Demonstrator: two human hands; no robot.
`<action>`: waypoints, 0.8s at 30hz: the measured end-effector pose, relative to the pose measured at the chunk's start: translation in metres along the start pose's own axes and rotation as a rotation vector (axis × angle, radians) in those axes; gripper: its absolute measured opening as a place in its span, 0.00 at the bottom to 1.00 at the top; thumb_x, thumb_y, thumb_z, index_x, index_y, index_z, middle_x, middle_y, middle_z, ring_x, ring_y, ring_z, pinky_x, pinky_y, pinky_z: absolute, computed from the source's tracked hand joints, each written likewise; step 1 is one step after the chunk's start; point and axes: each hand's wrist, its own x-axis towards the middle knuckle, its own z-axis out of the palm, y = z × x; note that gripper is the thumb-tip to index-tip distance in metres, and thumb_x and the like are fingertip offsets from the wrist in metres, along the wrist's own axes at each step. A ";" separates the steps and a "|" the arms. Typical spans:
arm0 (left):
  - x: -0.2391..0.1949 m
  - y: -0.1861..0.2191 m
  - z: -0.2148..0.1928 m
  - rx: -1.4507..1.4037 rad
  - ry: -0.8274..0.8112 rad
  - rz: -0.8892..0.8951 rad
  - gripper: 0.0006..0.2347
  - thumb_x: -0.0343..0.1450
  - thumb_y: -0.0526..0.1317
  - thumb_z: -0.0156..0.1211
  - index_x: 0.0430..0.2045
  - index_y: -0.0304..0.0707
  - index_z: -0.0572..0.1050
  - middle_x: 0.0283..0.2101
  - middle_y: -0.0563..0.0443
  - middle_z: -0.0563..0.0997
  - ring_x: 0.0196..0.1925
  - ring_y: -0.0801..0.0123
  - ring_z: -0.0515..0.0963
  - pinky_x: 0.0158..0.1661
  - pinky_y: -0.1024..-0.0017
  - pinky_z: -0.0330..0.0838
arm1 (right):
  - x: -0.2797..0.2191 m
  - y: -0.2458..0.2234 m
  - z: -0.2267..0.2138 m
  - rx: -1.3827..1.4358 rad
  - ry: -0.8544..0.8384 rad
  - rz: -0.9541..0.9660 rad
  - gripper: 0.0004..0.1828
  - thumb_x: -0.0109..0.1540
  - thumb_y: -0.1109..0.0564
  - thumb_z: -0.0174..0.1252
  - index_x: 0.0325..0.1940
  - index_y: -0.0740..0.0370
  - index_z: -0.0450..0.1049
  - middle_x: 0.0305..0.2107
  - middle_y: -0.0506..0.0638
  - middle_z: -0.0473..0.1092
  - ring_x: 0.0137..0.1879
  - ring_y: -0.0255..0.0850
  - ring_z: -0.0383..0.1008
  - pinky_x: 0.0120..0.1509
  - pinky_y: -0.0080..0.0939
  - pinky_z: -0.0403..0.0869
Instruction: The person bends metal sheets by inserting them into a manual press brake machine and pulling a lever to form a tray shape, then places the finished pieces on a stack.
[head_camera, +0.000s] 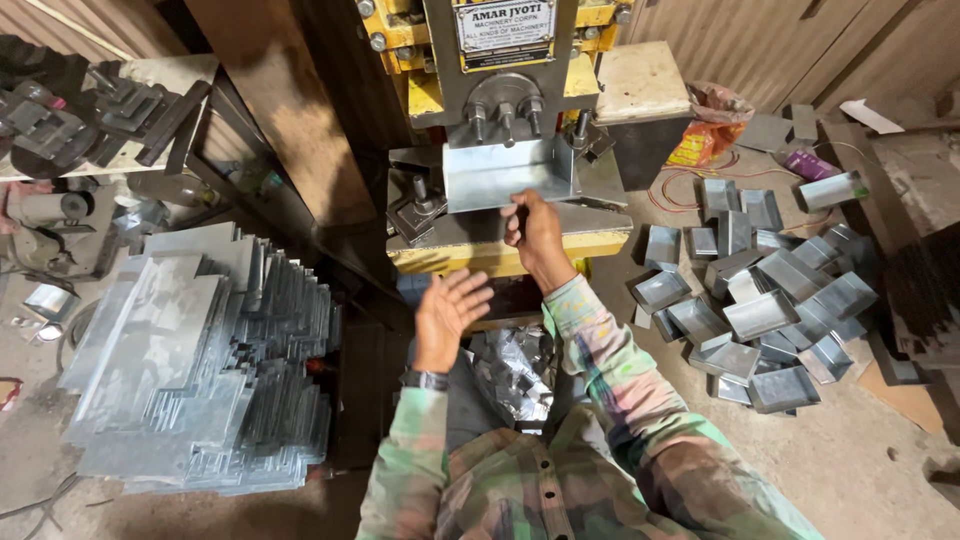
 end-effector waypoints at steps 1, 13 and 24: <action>0.006 0.008 0.002 -0.058 -0.002 0.000 0.33 0.76 0.62 0.36 0.61 0.27 0.66 0.61 0.33 0.76 0.58 0.49 0.80 0.57 0.55 0.74 | -0.007 -0.006 -0.004 0.014 -0.054 0.016 0.13 0.66 0.54 0.53 0.29 0.62 0.69 0.15 0.47 0.63 0.18 0.36 0.57 0.22 0.37 0.58; 0.043 0.046 -0.003 -0.122 0.000 -0.154 0.16 0.71 0.43 0.66 0.50 0.34 0.75 0.53 0.48 0.79 0.55 0.65 0.78 0.57 0.65 0.73 | -0.041 -0.052 -0.097 -0.272 -0.154 0.009 0.13 0.63 0.50 0.56 0.39 0.62 0.77 0.29 0.49 0.76 0.32 0.40 0.76 0.37 0.39 0.77; 0.096 -0.046 0.052 -0.295 0.088 0.133 0.26 0.72 0.40 0.74 0.49 0.31 0.56 0.51 0.45 0.74 0.56 0.57 0.75 0.54 0.55 0.75 | -0.064 -0.028 -0.063 -0.030 -0.183 -0.129 0.41 0.66 0.31 0.40 0.72 0.63 0.57 0.58 0.48 0.72 0.56 0.49 0.78 0.63 0.52 0.75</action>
